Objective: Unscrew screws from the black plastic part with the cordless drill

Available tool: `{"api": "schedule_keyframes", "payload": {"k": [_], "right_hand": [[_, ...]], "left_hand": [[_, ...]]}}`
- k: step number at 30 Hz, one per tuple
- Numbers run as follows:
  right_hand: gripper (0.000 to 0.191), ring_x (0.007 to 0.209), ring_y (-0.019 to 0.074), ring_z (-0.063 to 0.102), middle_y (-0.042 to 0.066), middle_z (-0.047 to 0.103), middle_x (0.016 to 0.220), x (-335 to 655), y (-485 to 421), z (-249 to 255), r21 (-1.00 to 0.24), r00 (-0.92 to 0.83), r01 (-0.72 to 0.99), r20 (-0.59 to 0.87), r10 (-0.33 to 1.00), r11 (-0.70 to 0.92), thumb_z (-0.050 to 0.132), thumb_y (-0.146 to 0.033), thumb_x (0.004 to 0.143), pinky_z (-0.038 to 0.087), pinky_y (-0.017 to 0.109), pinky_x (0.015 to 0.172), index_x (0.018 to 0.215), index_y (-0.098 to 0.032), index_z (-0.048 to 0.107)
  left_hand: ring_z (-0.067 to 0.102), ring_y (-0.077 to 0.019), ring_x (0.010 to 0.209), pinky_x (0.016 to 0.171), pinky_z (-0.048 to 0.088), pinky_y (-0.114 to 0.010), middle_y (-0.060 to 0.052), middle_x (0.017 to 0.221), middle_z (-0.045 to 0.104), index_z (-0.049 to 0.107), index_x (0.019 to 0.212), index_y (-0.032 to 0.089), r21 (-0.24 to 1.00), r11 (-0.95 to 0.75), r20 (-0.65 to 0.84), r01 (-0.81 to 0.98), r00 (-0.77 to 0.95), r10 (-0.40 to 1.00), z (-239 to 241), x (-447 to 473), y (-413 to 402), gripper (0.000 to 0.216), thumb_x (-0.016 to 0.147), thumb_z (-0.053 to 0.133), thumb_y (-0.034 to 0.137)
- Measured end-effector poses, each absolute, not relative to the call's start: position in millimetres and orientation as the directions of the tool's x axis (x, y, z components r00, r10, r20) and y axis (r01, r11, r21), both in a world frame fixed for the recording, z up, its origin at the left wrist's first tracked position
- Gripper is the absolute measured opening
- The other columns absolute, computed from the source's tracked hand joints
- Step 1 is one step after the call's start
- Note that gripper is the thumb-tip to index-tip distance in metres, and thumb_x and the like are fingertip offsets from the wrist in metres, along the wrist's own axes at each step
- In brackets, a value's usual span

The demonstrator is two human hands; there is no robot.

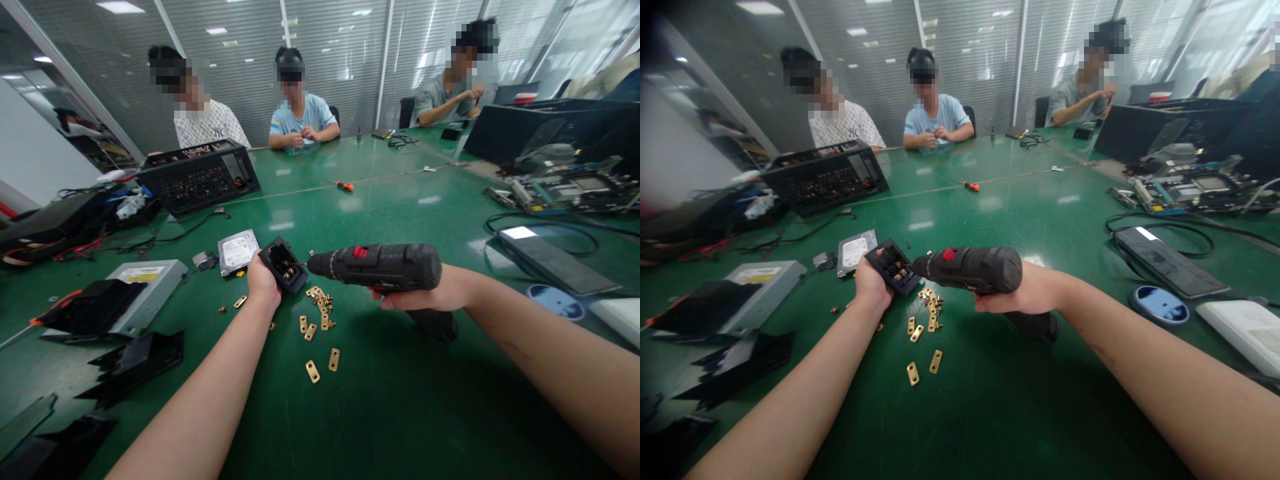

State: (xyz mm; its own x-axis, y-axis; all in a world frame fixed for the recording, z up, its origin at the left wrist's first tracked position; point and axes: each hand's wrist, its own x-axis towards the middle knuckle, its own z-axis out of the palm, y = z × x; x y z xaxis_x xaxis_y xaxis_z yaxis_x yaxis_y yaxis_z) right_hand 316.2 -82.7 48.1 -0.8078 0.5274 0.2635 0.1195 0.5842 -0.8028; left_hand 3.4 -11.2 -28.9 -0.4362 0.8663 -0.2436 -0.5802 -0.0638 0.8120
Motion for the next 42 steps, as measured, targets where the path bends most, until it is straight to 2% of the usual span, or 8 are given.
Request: {"api": "schedule_keyframes", "payload": {"k": [5, 15, 19, 26, 33, 36, 42], "right_hand": [[0.055, 0.081, 0.0196, 0.069, 0.003, 0.072, 0.096, 316.1, -83.8, 48.7, -0.806, -0.802, 0.145, 0.243, 0.545, 0.574, 0.074, -0.023, 0.092, 0.058, 0.031, 0.077, 0.146, -0.018, 0.066], [0.059, 0.081, 0.0194, 0.069, 0.003, 0.073, 0.097, 317.0, -82.2, 45.5, -0.804, -0.804, 0.109, 0.274, 0.527, 0.584, 0.074, -0.022, 0.093, 0.058, 0.031, 0.075, 0.151, -0.020, 0.064], [0.060, 0.081, 0.0199, 0.070, 0.003, 0.074, 0.095, 316.6, -83.3, 47.6, -0.812, -0.804, 0.129, 0.250, 0.539, 0.569, 0.074, -0.023, 0.093, 0.059, 0.032, 0.077, 0.152, -0.019, 0.064], [0.060, 0.080, 0.0194, 0.070, 0.003, 0.073, 0.096, 316.3, -83.2, 48.4, -0.792, -0.811, 0.100, 0.286, 0.511, 0.602, 0.073, -0.021, 0.093, 0.059, 0.033, 0.076, 0.152, -0.019, 0.064], [0.039, 0.081, 0.0197, 0.071, 0.003, 0.074, 0.093, 317.1, -84.4, 47.6, -0.738, -0.810, 0.142, 0.297, 0.506, 0.659, 0.074, -0.024, 0.094, 0.059, 0.032, 0.076, 0.132, -0.019, 0.073], [0.033, 0.081, 0.0198, 0.071, 0.003, 0.074, 0.091, 316.3, -84.8, 48.6, -0.755, -0.806, 0.168, 0.265, 0.529, 0.634, 0.074, -0.023, 0.092, 0.059, 0.031, 0.076, 0.125, -0.018, 0.075], [0.049, 0.079, 0.0202, 0.070, 0.003, 0.074, 0.092, 316.2, -84.9, 49.8, -0.805, -0.798, 0.151, 0.244, 0.551, 0.574, 0.074, -0.025, 0.092, 0.059, 0.032, 0.077, 0.140, -0.020, 0.071]], "left_hand": [[0.063, -0.0209, 0.061, 0.061, 0.054, -0.031, 0.002, 0.066, 0.062, 0.058, 0.078, 0.025, 0.810, -0.062, -0.246, -0.583, -0.434, 0.867, -27.9, 4.5, -12.0, 0.017, 0.088, 0.064, 0.037], [0.063, -0.0220, 0.060, 0.060, 0.054, -0.032, 0.000, 0.068, 0.064, 0.060, 0.078, 0.024, 0.808, -0.049, -0.265, -0.587, -0.437, 0.860, -24.4, 6.7, -13.5, 0.020, 0.093, 0.058, 0.037], [0.063, -0.0216, 0.060, 0.060, 0.054, -0.031, 0.001, 0.068, 0.064, 0.061, 0.078, 0.024, 0.802, -0.036, -0.273, -0.597, -0.419, 0.866, -25.0, 5.5, -13.7, 0.020, 0.091, 0.062, 0.039], [0.064, -0.0205, 0.059, 0.057, 0.054, -0.030, 0.002, 0.065, 0.063, 0.060, 0.079, 0.024, 0.807, -0.050, -0.264, -0.589, -0.434, 0.861, -24.9, 5.8, -13.1, 0.016, 0.090, 0.059, 0.035], [0.064, -0.0210, 0.060, 0.058, 0.056, -0.030, 0.001, 0.066, 0.063, 0.059, 0.078, 0.024, 0.808, -0.051, -0.261, -0.587, -0.434, 0.862, -24.3, 6.1, -13.0, 0.014, 0.089, 0.059, 0.034], [0.064, -0.0214, 0.060, 0.057, 0.055, -0.031, 0.001, 0.067, 0.063, 0.058, 0.078, 0.025, 0.808, -0.066, -0.250, -0.585, -0.442, 0.861, -25.5, 5.7, -12.4, 0.015, 0.089, 0.059, 0.034], [0.065, -0.0218, 0.062, 0.059, 0.054, -0.031, 0.000, 0.069, 0.065, 0.061, 0.080, 0.024, 0.811, -0.049, -0.256, -0.583, -0.429, 0.866, -25.7, 5.4, -13.0, 0.013, 0.088, 0.060, 0.034]]}}
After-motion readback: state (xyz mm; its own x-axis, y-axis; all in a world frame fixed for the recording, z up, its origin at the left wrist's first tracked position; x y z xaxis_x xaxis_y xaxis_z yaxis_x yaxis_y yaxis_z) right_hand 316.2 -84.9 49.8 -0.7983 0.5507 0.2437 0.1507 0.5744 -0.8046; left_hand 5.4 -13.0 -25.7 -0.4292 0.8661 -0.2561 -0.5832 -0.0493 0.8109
